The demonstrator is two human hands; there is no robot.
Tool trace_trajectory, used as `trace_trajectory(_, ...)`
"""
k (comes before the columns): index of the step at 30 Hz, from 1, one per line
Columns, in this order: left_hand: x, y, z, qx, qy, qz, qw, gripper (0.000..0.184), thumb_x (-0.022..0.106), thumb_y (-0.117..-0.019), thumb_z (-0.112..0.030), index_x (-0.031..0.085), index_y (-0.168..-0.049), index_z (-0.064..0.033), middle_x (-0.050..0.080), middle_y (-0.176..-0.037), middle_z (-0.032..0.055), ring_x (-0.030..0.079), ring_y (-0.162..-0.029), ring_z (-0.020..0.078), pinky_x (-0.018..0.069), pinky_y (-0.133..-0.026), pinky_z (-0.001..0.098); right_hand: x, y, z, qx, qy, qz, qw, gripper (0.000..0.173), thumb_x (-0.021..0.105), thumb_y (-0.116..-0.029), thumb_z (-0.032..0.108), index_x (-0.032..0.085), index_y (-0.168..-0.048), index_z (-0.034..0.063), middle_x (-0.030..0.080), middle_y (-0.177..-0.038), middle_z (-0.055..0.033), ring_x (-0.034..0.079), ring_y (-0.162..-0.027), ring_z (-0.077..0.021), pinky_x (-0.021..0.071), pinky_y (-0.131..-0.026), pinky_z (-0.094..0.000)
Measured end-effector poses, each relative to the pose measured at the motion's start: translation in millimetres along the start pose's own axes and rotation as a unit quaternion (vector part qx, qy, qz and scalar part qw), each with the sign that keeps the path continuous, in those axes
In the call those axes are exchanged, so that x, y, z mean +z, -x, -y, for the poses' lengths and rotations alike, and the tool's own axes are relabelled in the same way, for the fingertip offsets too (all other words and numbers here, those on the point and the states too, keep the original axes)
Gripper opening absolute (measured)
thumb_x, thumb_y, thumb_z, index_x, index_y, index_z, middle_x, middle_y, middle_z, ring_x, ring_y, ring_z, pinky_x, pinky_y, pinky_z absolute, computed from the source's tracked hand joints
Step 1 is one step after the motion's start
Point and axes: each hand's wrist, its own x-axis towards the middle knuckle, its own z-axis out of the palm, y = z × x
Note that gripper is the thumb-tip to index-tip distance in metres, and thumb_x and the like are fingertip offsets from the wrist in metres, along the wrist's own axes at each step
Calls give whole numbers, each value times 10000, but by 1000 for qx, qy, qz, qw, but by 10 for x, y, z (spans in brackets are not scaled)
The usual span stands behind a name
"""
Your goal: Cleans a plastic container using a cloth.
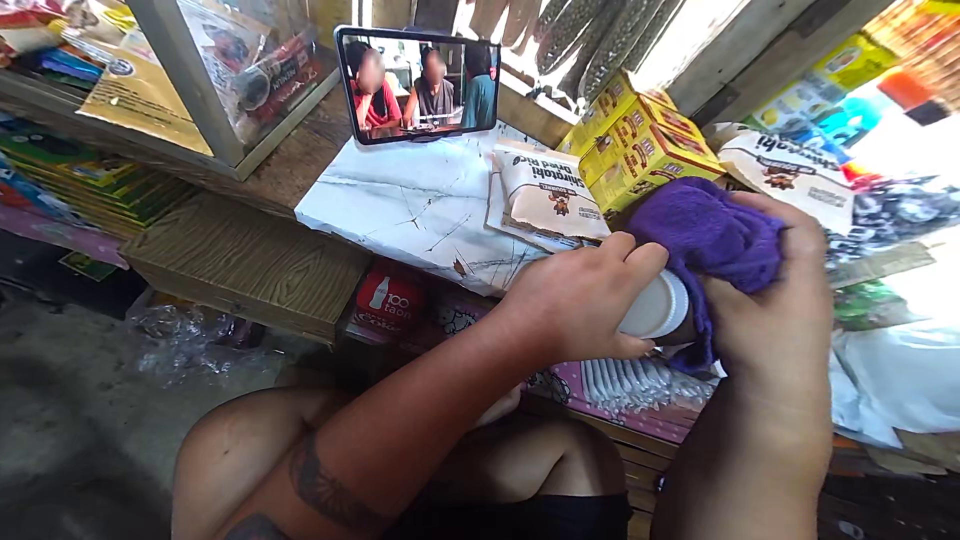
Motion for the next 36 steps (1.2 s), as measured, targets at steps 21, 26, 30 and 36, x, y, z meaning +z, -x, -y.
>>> trace_trajectory(21, 12, 16, -13, 16, -19, -17, 1000, 625, 808, -780, -475, 611, -1188, -44, 605, -1046, 99, 660, -842, 213, 548, -617, 352, 134, 414, -172, -70, -128, -64, 987, 728, 614, -889, 97, 263, -1511, -45, 467, -1494, -103, 486, -1348, -52, 425, -1128, -258)
trace_trajectory(26, 4, 16, -17, 13, -14, -10, 1000, 652, 825, -763, -442, 606, -1228, -42, 612, -1083, 110, 664, -873, 225, 557, -639, 368, 190, 553, -204, -59, -160, -89, 981, 808, 626, -885, 76, 154, -1508, -128, 432, -1496, -166, 474, -1359, -54, 413, -1136, -239)
trace_trajectory(30, -18, 18, -31, 6, -12, -3, 1000, 673, 840, -748, -420, 603, -1252, -42, 614, -1098, 111, 666, -893, 229, 561, -647, 374, 226, 637, -235, -65, -167, -103, 978, 828, 627, -895, 98, 123, -1502, -153, 418, -1495, -177, 460, -1367, -60, 400, -1143, -242)
trace_trajectory(36, -10, 19, -16, 13, -4, -7, 1000, 674, 841, -750, -414, 606, -1255, -35, 614, -1086, 115, 662, -886, 232, 558, -652, 369, 205, 646, -193, -60, -166, -97, 979, 792, 625, -891, 72, 154, -1488, -148, 444, -1478, -164, 483, -1349, -62, 418, -1134, -250)
